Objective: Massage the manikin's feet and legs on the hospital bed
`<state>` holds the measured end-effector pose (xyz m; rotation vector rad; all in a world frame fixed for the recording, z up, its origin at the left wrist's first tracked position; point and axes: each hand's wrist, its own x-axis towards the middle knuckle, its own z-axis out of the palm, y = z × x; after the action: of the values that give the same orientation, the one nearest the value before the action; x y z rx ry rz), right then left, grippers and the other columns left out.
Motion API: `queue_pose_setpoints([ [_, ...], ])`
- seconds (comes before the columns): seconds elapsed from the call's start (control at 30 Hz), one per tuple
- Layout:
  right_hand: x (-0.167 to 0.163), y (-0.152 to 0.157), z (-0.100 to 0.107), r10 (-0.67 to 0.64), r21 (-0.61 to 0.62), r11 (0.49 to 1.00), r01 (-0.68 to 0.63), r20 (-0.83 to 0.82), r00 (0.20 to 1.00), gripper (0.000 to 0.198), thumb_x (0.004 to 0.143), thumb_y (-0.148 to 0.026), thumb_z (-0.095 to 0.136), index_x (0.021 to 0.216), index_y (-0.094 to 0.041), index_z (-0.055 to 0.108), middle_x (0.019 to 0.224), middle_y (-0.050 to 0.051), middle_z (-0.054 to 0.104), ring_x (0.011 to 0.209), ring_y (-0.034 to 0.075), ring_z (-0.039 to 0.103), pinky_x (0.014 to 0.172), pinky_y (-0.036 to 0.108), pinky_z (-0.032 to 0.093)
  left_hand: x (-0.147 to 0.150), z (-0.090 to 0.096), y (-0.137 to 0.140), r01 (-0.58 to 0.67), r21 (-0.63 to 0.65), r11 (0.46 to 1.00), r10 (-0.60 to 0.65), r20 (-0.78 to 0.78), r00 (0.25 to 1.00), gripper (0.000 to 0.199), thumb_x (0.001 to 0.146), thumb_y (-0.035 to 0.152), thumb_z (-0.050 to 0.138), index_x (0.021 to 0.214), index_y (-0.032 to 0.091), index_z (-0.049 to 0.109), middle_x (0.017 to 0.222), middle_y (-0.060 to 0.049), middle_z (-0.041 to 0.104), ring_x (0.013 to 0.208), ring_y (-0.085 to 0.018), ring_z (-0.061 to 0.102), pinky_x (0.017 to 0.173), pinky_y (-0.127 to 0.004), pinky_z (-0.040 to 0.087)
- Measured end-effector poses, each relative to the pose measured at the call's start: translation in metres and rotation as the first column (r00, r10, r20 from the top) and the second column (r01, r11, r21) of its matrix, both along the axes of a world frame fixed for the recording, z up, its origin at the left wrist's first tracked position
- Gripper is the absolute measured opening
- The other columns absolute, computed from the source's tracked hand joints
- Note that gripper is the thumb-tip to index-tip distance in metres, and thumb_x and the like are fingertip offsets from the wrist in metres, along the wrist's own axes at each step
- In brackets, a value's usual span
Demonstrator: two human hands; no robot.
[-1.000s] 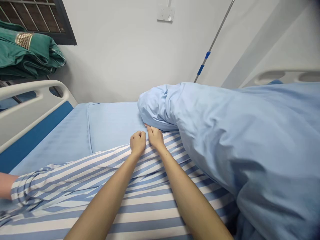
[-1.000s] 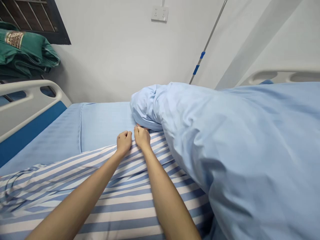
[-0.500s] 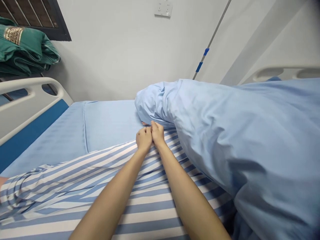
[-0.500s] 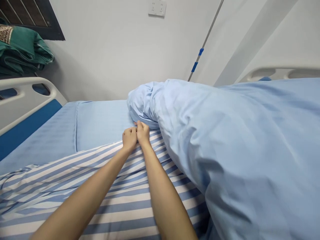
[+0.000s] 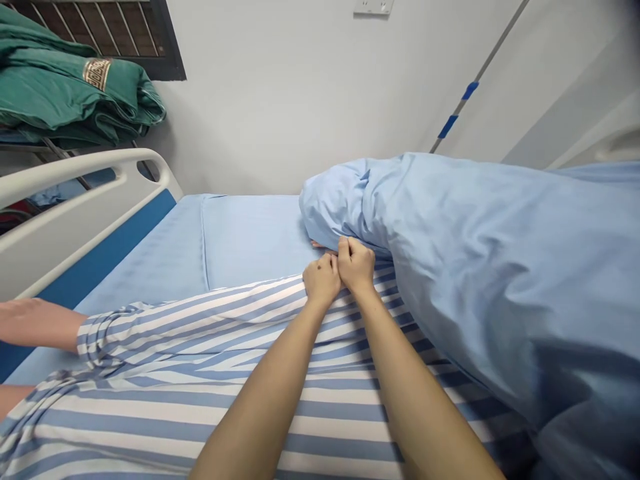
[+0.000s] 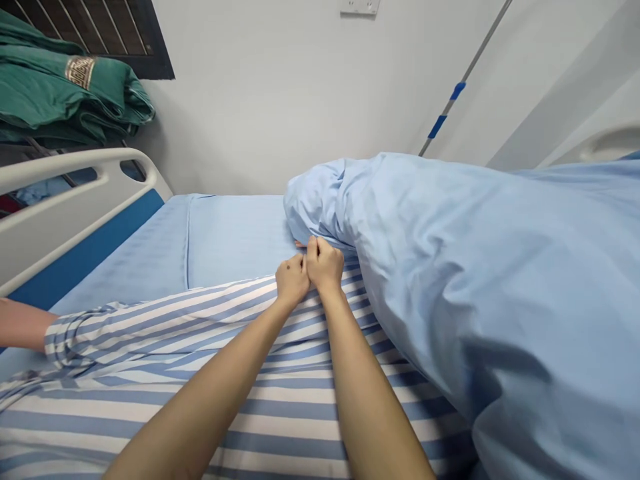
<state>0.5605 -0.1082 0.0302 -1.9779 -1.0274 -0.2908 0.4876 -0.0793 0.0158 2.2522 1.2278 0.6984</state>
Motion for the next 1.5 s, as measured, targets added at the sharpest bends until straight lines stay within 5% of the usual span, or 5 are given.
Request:
queue_pose_setpoints([
  [0.53,0.010,0.009,-0.018,-0.034,0.065,0.997,0.051,-0.235,0.971,0.042,0.084,-0.042,0.031,0.056,-0.017,0.051,0.053,0.001,0.054,0.051,0.012,0.038,0.051,0.023,0.025,0.019,0.014,0.016,0.081,-0.262,0.962,0.063,0.498,0.865,0.033,0.080,0.027,0.032,0.055,0.017,0.050,0.049,0.002,0.049,0.053,-0.010,0.043,0.053,-0.021,0.031],
  [0.73,0.014,0.010,-0.021,0.014,0.133,0.991,0.021,-0.259,0.966,0.041,0.085,-0.040,0.032,0.057,-0.017,0.050,0.054,0.001,0.055,0.051,0.012,0.040,0.052,0.023,0.028,0.011,-0.004,0.004,0.029,-0.119,0.992,0.010,0.315,0.949,0.028,0.079,0.027,0.038,0.056,0.019,0.052,0.061,-0.001,0.059,0.058,-0.012,0.046,0.058,-0.024,0.031],
  [1.0,0.004,-0.005,0.011,-0.219,-0.001,0.975,0.222,0.149,0.964,0.041,0.087,-0.038,0.030,0.068,-0.015,0.058,0.060,0.008,0.058,0.054,0.015,0.046,0.055,0.026,0.025,0.008,0.001,0.003,0.028,-0.119,0.992,-0.002,0.213,0.977,0.029,0.082,0.028,0.037,0.065,0.020,0.059,0.071,-0.005,0.066,0.066,-0.015,0.054,0.062,-0.025,0.033],
  [1.33,0.044,-0.002,-0.031,-0.216,-0.088,0.974,0.210,-0.057,0.975,0.045,0.081,-0.035,0.029,0.071,-0.010,0.065,0.069,0.020,0.064,0.055,0.021,0.048,0.052,0.031,0.029,-0.002,-0.003,0.008,0.151,-0.185,0.971,-0.107,0.227,0.968,0.030,0.081,0.030,0.038,0.063,0.020,0.060,0.067,-0.002,0.064,0.062,-0.013,0.050,0.058,-0.025,0.031],
  [1.5,0.040,-0.005,-0.026,-0.192,-0.123,0.975,0.184,-0.049,0.980,0.041,0.080,-0.036,0.032,0.066,-0.014,0.064,0.066,0.018,0.064,0.051,0.022,0.047,0.050,0.032,0.030,-0.066,-0.009,0.039,0.153,-0.233,0.960,-0.082,0.290,0.954,0.030,0.076,0.028,0.040,0.048,0.018,0.045,0.046,0.004,0.040,0.051,-0.009,0.038,0.050,-0.023,0.025],
])
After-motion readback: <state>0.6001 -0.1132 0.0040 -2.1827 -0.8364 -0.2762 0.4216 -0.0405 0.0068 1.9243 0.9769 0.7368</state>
